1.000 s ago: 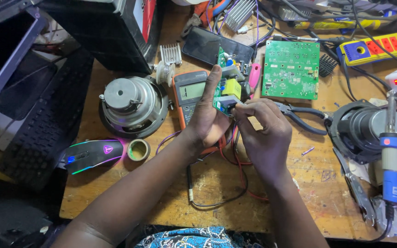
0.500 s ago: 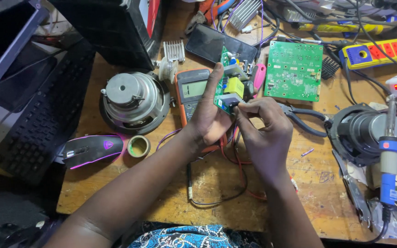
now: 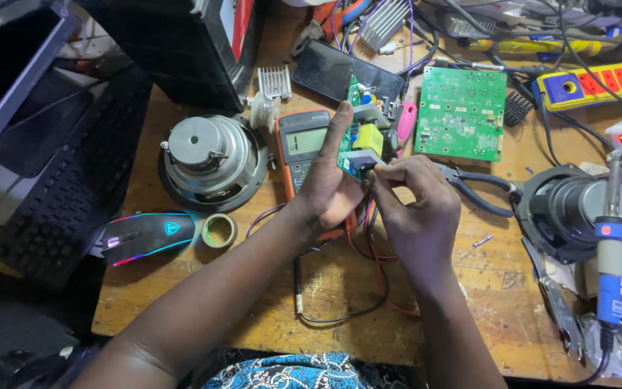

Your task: Repairing a circuit board using a multimeter, screwdriver, and soldering iron on a workbench

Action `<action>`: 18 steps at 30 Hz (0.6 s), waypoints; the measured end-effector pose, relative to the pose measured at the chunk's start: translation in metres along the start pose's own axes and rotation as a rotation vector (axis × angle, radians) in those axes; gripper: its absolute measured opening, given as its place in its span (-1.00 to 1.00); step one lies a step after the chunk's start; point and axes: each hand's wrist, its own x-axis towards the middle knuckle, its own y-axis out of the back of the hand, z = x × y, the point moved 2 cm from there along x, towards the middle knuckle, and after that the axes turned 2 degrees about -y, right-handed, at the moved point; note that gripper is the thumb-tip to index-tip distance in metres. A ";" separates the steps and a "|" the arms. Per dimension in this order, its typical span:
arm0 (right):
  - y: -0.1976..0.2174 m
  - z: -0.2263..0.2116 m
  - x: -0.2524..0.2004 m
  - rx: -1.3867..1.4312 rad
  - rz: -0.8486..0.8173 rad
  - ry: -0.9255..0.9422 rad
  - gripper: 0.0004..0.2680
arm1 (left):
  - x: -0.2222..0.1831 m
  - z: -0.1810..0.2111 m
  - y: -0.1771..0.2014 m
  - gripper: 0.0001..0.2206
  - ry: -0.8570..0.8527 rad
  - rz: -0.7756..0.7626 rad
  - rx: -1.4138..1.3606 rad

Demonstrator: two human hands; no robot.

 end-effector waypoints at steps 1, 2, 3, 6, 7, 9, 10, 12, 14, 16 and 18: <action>-0.001 -0.002 0.001 -0.001 0.003 0.001 -0.89 | -0.002 0.001 -0.002 -0.44 0.001 -0.003 0.002; -0.002 -0.005 0.002 -0.016 0.000 0.026 -0.89 | -0.003 0.003 -0.004 -0.44 0.005 -0.001 0.017; -0.002 -0.007 0.003 -0.035 -0.004 0.050 -0.88 | -0.004 0.002 -0.007 -0.43 0.011 0.000 0.028; 0.000 -0.013 0.003 -0.006 -0.032 0.007 -0.90 | 0.001 0.000 0.007 -0.44 0.007 -0.032 0.087; -0.001 -0.011 0.002 -0.005 -0.034 0.008 -0.90 | -0.005 0.002 -0.002 -0.44 0.004 -0.030 0.087; -0.001 -0.007 0.002 0.004 -0.023 -0.008 -0.87 | -0.015 0.006 -0.021 -0.46 -0.002 -0.035 -0.001; -0.001 -0.005 0.002 0.005 -0.021 -0.005 -0.87 | -0.016 0.006 -0.021 -0.46 -0.005 -0.038 0.000; 0.001 -0.001 0.003 0.027 -0.013 -0.030 -0.87 | -0.018 0.004 -0.023 -0.42 0.047 -0.063 -0.002; 0.005 -0.003 0.005 0.073 0.009 -0.078 -0.88 | -0.015 0.004 -0.021 -0.42 0.055 -0.053 0.006; 0.006 -0.004 0.005 0.125 0.026 -0.123 -0.88 | -0.012 0.006 -0.018 -0.42 0.056 -0.040 0.015; 0.006 -0.005 0.005 0.027 0.012 -0.075 -0.78 | -0.009 0.007 -0.015 -0.44 0.062 -0.064 0.044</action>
